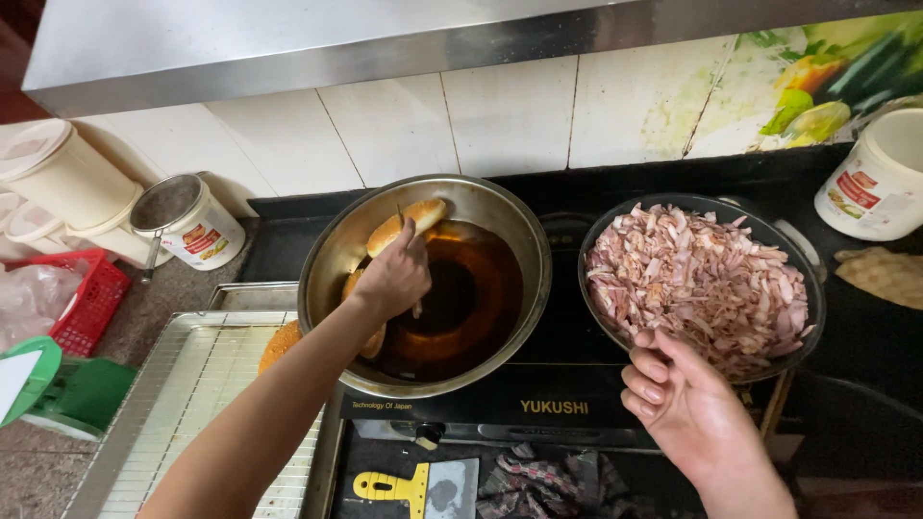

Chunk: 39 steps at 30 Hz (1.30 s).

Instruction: Frying buns, stirring meat, and checking on bread inside a commercial oven.

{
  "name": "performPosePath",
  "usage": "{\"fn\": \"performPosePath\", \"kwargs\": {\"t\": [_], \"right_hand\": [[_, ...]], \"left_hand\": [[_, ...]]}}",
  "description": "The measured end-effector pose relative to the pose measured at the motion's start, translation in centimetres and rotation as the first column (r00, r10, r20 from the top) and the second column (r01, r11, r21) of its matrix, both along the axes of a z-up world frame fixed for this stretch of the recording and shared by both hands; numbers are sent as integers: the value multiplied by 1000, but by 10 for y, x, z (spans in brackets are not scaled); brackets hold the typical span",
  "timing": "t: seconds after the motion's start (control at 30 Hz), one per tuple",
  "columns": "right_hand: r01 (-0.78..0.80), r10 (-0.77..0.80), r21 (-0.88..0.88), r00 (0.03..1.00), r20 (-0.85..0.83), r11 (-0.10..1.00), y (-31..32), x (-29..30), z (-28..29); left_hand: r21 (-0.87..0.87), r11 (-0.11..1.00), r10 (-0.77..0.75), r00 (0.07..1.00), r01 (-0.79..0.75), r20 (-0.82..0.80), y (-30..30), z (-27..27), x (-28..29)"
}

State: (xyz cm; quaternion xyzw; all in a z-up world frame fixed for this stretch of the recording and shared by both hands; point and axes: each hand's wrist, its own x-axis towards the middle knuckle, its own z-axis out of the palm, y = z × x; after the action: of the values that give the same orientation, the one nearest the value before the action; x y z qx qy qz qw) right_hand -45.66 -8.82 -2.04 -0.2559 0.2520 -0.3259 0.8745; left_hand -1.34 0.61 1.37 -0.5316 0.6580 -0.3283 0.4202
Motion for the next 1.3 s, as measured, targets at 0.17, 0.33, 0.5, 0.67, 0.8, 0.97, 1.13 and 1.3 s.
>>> {"fn": "performPosePath", "kwargs": {"t": [0.17,0.33,0.5,0.67,0.8,0.97,1.13,1.3], "right_hand": [[11,-10,10,999,-36,1000,-1,5,1],[3,-3,1,999,-33,1000,-4,2,-2],[13,-13,5,999,-41,1000,-4,1,-4],[-28,28,21,999,23,999,-1,7,-5],[-24,24,18,1000,-8,1000,-1,7,-5],[-10,10,12,1000,-23,1000,-3,1,-9],[2,-2,25,1000,-12,1000,-1,-5,-9],[-10,11,36,1000,-13,999,3,1,-5]], "left_hand": [[-26,1000,-5,1000,4,-10,-2,1,3],[-14,1000,22,1000,-22,20,-6,-5,9],[55,998,4,1000,-5,6,5,12,6],[-115,993,-46,994,34,-99,5,6,18],[-231,973,-61,975,9,-215,3,6,19],[-221,975,-50,978,4,-202,-3,-3,32],[-154,988,-19,984,-9,-179,1,-4,34],[-338,941,-123,928,-4,-353,19,-4,32]]}}
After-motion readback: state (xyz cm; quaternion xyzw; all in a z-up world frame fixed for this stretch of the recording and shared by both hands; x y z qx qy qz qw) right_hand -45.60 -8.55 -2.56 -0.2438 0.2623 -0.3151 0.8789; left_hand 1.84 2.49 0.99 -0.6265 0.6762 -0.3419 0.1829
